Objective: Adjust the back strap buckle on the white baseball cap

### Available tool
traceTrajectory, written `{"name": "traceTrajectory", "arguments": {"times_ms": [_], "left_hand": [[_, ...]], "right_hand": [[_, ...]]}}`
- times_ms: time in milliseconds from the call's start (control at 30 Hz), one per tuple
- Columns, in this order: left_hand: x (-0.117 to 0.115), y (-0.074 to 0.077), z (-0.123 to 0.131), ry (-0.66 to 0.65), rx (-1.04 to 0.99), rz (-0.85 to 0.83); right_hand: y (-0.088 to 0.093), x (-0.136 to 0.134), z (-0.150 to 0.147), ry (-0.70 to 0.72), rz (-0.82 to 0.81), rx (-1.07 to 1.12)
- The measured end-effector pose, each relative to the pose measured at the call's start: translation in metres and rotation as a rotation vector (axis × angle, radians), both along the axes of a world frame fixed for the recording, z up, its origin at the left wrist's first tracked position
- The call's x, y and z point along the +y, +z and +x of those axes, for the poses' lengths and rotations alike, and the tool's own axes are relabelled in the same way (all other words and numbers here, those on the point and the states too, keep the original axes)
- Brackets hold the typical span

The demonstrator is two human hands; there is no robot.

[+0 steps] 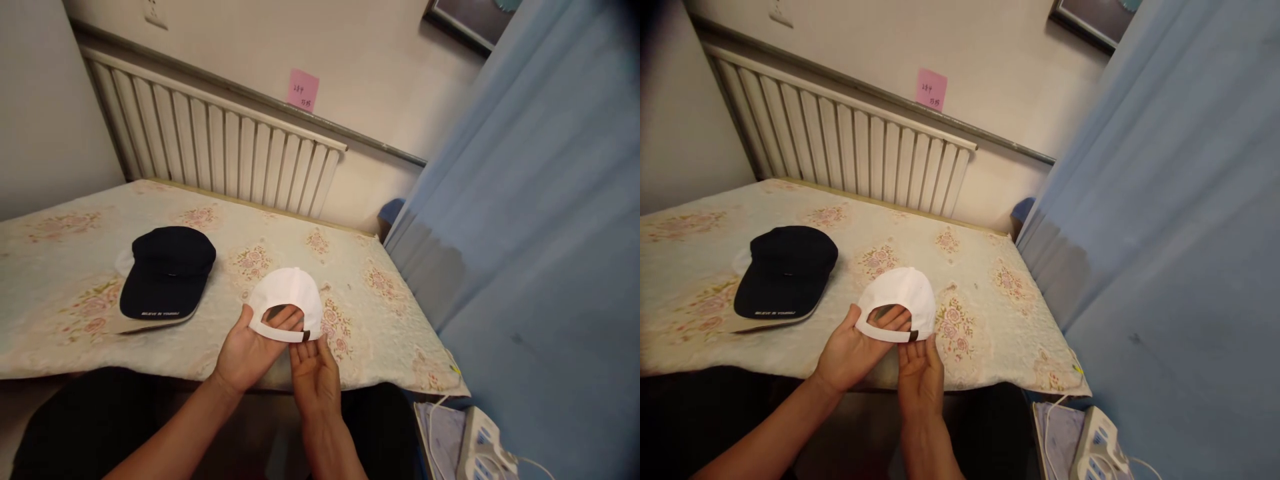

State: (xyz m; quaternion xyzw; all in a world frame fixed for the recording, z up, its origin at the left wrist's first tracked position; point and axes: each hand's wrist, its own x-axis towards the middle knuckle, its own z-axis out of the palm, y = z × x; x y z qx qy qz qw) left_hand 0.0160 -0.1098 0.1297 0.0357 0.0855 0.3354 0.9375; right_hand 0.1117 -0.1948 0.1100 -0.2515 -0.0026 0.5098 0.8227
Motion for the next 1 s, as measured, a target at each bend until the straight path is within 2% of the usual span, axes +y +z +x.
{"name": "traceTrajectory", "arguments": {"times_ms": [100, 167, 433, 600, 833, 1000], "left_hand": [[-0.003, 0.000, 0.001, -0.031, -0.011, -0.012], [-0.006, -0.002, 0.002, -0.040, -0.030, -0.002], [-0.013, -0.007, 0.005, -0.008, -0.069, 0.022], [-0.017, -0.002, 0.009, 0.001, -0.003, -0.033], [-0.024, -0.003, 0.011, -0.022, 0.016, -0.007], [-0.029, -0.002, 0.014, -0.035, 0.014, 0.006]], "right_hand": [[-0.001, -0.002, -0.005, 0.151, 0.084, -0.016], [-0.001, -0.002, -0.007, 0.194, 0.131, -0.029], [0.007, 0.004, -0.003, 0.188, 0.200, -0.046], [0.007, 0.002, 0.000, 0.148, 0.149, -0.006], [0.003, -0.008, 0.004, 0.133, 0.146, 0.003], [0.007, -0.012, 0.008, 0.116, 0.149, -0.032]]}}
